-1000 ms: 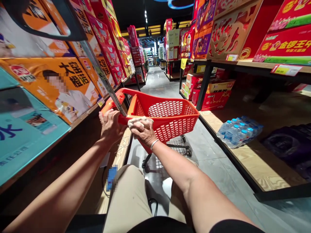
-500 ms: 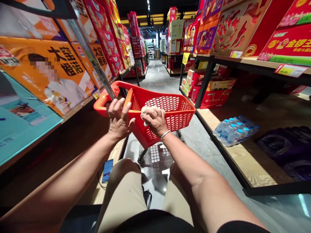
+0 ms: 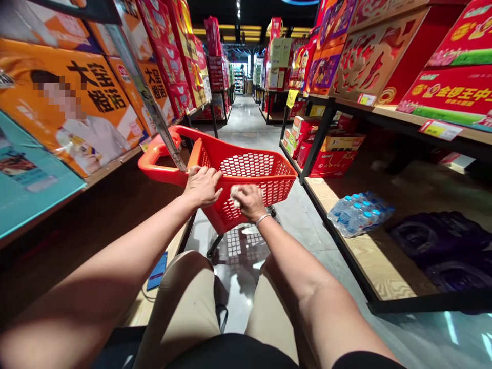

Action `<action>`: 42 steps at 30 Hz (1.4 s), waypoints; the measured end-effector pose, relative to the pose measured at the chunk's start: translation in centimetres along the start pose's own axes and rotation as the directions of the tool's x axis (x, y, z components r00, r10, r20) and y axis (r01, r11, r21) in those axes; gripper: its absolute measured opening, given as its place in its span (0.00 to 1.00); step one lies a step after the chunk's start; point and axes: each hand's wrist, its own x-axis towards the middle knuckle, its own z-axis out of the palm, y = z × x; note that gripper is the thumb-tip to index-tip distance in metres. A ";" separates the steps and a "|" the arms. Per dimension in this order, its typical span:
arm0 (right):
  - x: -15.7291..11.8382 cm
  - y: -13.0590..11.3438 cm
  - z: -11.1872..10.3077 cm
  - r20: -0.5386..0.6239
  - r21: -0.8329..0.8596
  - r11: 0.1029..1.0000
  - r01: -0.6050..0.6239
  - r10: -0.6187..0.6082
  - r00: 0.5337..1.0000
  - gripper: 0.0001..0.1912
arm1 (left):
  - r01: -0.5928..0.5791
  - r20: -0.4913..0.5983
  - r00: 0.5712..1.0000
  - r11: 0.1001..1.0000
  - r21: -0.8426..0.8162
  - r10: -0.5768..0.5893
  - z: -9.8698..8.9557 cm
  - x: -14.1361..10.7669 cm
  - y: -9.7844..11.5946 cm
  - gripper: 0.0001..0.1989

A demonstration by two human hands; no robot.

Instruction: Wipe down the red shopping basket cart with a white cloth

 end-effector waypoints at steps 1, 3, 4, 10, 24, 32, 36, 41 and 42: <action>0.9 0.4 -0.9 -0.091 -0.004 1.000 -0.021 0.020 0.996 0.18 | -0.001 0.007 1.000 1.000 -0.006 0.001 0.0 0.0 0.0 0.20; 1.8 0.9 -1.5 -0.186 0.002 0.998 -0.059 0.058 0.981 0.19 | -0.004 0.018 1.000 1.000 -0.012 0.004 -0.1 0.0 -0.1 0.19; 1.6 1.0 -1.2 -0.180 0.001 0.997 -0.076 0.075 0.981 0.19 | -0.008 0.022 1.000 1.000 -0.012 0.009 -0.1 0.0 -0.2 0.19; -3.7 0.5 3.5 0.177 -0.077 0.993 -0.090 0.103 0.979 0.16 | -0.044 0.058 0.997 0.999 -0.006 0.045 -0.4 -0.3 -0.9 0.23; 1.0 3.8 -5.0 -0.030 0.008 0.995 -0.099 0.099 0.995 0.32 | 0.010 0.030 1.000 0.995 -0.097 -0.007 -0.1 -0.6 -1.0 0.22; -4.1 14.7 -9.3 -0.178 0.017 0.920 -0.391 0.388 0.904 0.19 | -0.025 0.021 0.999 0.993 -0.111 0.027 0.3 -0.4 -2.2 0.22; -2.8 10.4 -7.7 -0.242 0.010 0.882 -0.472 0.460 0.854 0.20 | -0.031 0.017 0.999 0.995 -0.095 0.033 0.3 0.0 -2.3 0.21; 0.7 0.5 -3.9 -0.154 0.047 0.961 -0.274 0.278 0.948 0.26 | -0.027 0.032 0.999 0.996 -0.080 0.030 0.4 0.2 -3.0 0.22; 1.2 -0.4 -3.6 -0.119 0.042 0.973 -0.225 0.229 0.966 0.27 | -0.021 0.026 0.999 0.996 -0.085 0.024 0.5 0.1 -3.4 0.21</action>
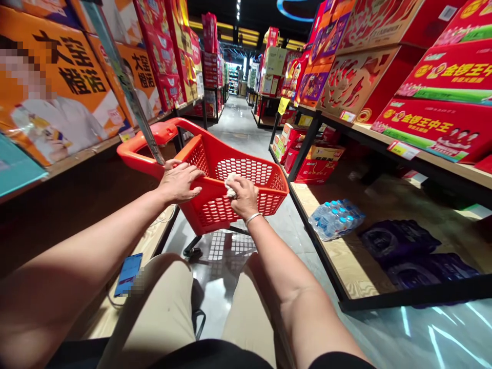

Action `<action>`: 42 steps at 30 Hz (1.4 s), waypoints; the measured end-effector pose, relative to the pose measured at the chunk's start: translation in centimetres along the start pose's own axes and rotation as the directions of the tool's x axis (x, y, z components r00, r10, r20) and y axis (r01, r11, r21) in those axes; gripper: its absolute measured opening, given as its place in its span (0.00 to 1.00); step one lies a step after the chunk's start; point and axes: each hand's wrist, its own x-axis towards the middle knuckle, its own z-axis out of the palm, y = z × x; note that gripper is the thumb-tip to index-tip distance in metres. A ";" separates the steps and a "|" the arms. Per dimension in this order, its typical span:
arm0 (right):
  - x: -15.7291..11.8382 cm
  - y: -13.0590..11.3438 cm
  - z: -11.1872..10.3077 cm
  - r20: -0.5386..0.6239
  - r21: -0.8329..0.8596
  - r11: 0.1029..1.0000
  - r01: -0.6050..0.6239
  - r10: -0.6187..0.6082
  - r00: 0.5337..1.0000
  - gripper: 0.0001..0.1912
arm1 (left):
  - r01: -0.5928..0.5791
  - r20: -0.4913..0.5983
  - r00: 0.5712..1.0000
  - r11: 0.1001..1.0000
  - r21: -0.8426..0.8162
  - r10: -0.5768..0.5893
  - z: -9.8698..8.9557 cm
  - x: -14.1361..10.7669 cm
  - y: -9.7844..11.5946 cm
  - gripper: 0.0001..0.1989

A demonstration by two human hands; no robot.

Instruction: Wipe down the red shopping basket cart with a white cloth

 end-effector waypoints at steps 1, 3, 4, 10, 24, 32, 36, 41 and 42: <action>0.1 -0.3 0.0 0.034 -0.005 0.999 0.046 -0.045 0.998 0.27 | 0.006 -0.008 1.000 1.000 -0.006 -0.006 0.1 -0.1 -0.4 0.20; 0.0 0.8 -0.6 0.080 -0.029 0.992 0.120 -0.117 0.990 0.26 | 0.019 -0.011 1.000 1.000 -0.019 -0.019 0.3 -0.2 -1.3 0.19; -0.4 2.1 -1.2 0.084 -0.046 0.989 0.140 -0.135 0.987 0.25 | 0.029 -0.008 1.000 0.999 -0.022 -0.029 0.4 -0.3 -1.8 0.19; -4.1 9.8 -5.2 -0.250 -0.148 0.988 -0.050 0.011 0.968 0.12 | 0.067 0.002 0.998 0.998 -0.010 -0.067 0.4 -0.4 -2.6 0.22; -8.9 9.5 4.7 0.537 -0.247 0.848 0.468 -0.283 0.795 0.08 | 0.056 0.009 0.998 0.998 0.005 -0.056 0.4 -0.4 -2.1 0.23; -7.6 12.1 -3.4 0.146 -0.360 0.893 0.271 -0.233 0.961 0.12 | 0.071 0.014 0.997 0.997 0.015 -0.071 0.7 -0.3 -2.3 0.24; -6.5 12.3 -3.9 -0.060 -0.337 0.931 0.140 -0.169 0.984 0.14 | 0.068 -0.001 0.998 0.998 0.000 -0.068 0.6 -0.3 -2.3 0.24; -10.3 12.5 -1.1 0.196 -0.210 0.948 0.240 -0.199 0.960 0.16 | 0.078 0.018 0.997 0.997 -0.004 -0.078 0.6 -0.3 -2.3 0.24; -10.5 12.5 -1.3 0.189 -0.199 0.950 0.240 -0.203 0.961 0.16 | 0.071 0.008 0.997 0.997 0.001 -0.071 0.6 -0.4 -2.3 0.24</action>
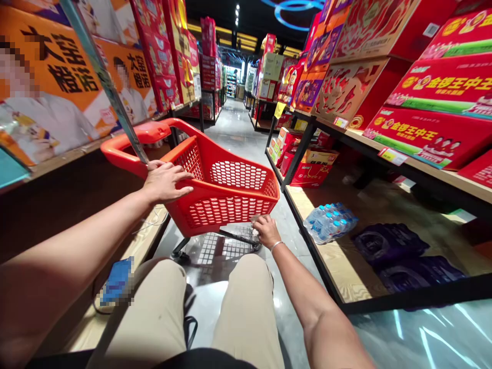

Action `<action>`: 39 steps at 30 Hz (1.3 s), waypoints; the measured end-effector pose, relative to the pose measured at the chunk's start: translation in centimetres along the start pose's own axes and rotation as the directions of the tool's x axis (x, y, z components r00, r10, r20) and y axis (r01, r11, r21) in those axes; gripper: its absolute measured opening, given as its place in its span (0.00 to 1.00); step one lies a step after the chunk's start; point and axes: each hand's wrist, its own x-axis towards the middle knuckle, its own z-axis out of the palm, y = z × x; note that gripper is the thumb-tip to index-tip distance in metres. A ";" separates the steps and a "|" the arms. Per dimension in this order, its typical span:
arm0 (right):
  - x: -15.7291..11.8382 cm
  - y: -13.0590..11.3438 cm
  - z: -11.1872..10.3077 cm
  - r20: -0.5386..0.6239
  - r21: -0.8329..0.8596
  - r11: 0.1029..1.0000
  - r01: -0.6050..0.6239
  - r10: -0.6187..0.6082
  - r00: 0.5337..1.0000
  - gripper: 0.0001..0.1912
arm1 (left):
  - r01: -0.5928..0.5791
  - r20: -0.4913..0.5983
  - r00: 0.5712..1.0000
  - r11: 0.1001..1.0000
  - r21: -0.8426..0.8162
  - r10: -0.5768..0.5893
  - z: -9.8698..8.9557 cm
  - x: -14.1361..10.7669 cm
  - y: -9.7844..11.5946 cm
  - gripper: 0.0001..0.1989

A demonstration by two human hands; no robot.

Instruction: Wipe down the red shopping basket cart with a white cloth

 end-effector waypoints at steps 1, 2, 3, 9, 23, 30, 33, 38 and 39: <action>0.1 0.1 -0.6 -0.044 0.013 1.000 -0.017 0.018 0.999 0.15 | -0.008 -0.017 1.000 1.000 0.003 0.008 0.1 -0.1 0.0 0.24; 0.6 0.4 -1.6 -0.118 0.035 0.998 -0.046 0.050 0.992 0.16 | -0.014 -0.037 0.999 1.000 0.003 0.014 0.1 -0.2 0.0 0.24; 1.3 0.9 -2.8 -0.210 0.065 0.995 -0.080 0.092 0.973 0.16 | -0.019 -0.054 0.998 1.000 -0.001 0.019 0.2 -0.3 0.0 0.24; 6.0 3.0 -6.7 -0.345 0.270 0.937 -0.223 0.310 0.886 0.23 | -0.015 -0.081 0.997 0.998 -0.055 0.011 0.0 -0.8 0.2 0.21; 12.6 -7.2 -5.9 -0.021 0.191 0.982 0.003 0.001 1.000 0.23 | -0.045 0.014 0.999 0.993 -0.111 0.047 1.5 -0.5 4.5 0.27; 7.2 5.1 -9.1 0.060 0.292 0.912 -0.287 0.282 0.957 0.08 | -0.014 0.008 1.000 0.986 -0.163 0.015 2.0 1.3 5.0 0.22; 7.0 6.1 -8.5 0.096 0.360 0.861 -0.360 0.349 0.932 0.10 | 0.010 0.030 1.000 0.991 -0.134 -0.006 2.4 2.0 5.2 0.24; 7.1 2.7 -7.6 0.032 0.311 0.881 -0.356 0.364 0.931 0.07 | 0.084 0.089 0.993 0.996 -0.037 -0.080 3.4 2.9 4.1 0.39; 7.0 1.6 -7.5 0.015 0.273 0.895 -0.352 0.362 0.932 0.06 | 0.108 0.110 0.988 0.994 -0.025 -0.105 3.6 3.1 4.0 0.43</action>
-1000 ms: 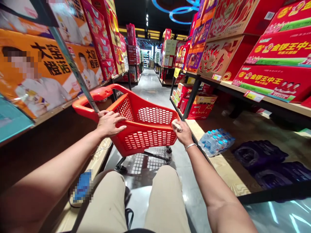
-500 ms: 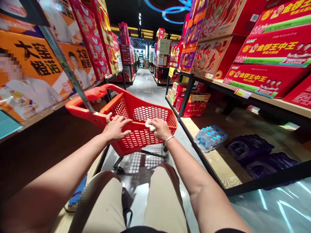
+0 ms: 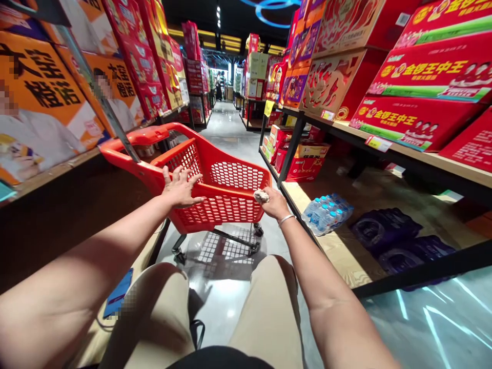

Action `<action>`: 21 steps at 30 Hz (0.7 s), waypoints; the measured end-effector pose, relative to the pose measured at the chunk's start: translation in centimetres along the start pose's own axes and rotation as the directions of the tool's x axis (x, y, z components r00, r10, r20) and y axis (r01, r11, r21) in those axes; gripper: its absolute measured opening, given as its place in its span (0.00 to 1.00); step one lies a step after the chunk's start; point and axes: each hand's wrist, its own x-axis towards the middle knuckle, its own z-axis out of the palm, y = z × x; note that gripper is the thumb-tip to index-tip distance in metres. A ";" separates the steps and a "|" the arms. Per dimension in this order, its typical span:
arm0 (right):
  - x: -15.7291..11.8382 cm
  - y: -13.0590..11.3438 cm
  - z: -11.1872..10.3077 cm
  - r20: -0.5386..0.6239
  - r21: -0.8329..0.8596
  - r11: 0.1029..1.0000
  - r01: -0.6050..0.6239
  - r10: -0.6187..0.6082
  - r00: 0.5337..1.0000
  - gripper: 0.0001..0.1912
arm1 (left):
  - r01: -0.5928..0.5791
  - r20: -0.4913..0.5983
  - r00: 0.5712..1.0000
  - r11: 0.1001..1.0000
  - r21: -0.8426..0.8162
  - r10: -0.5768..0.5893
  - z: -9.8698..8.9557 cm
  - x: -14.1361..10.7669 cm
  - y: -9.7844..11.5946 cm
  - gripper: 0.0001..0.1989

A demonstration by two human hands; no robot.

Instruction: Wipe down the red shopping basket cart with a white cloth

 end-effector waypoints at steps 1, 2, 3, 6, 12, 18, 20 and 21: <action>-0.6 -1.0 0.3 -0.014 -0.040 0.999 0.006 -0.007 1.000 0.06 | 0.022 0.027 0.999 1.000 -0.001 -0.022 0.2 0.1 0.0 0.46; -1.3 -2.0 0.7 -0.021 -0.075 0.997 0.015 -0.016 1.000 0.09 | 0.036 0.057 0.998 0.999 -0.014 -0.035 0.3 0.2 0.3 0.48; -1.9 -3.1 1.0 -0.025 -0.105 0.994 0.027 -0.029 0.999 0.12 | 0.039 0.088 0.995 0.999 -0.039 -0.035 0.4 0.1 0.7 0.49; -3.5 -5.9 2.2 -0.009 -0.164 0.983 0.088 -0.091 0.996 0.22 | -0.002 0.155 0.988 0.991 -0.133 0.023 0.9 -0.7 2.6 0.48; -3.9 -7.2 2.7 0.117 -0.039 0.953 0.301 -0.294 0.948 0.19 | -0.151 0.076 0.982 0.959 -0.240 0.174 1.9 -2.9 3.7 0.38; -2.7 -5.0 0.4 0.081 0.135 0.924 0.357 -0.369 0.926 0.10 | -0.119 0.037 0.990 0.937 -0.329 0.139 2.5 -2.6 2.9 0.27; -3.1 -5.5 0.8 0.005 0.053 0.949 0.310 -0.310 0.951 0.12 | -0.097 0.004 0.994 0.928 -0.360 0.106 2.8 -2.5 3.4 0.24; -3.5 -6.0 1.4 -0.033 0.001 0.956 0.292 -0.292 0.956 0.14 | -0.085 -0.010 0.996 0.924 -0.374 0.087 2.9 -2.4 3.7 0.23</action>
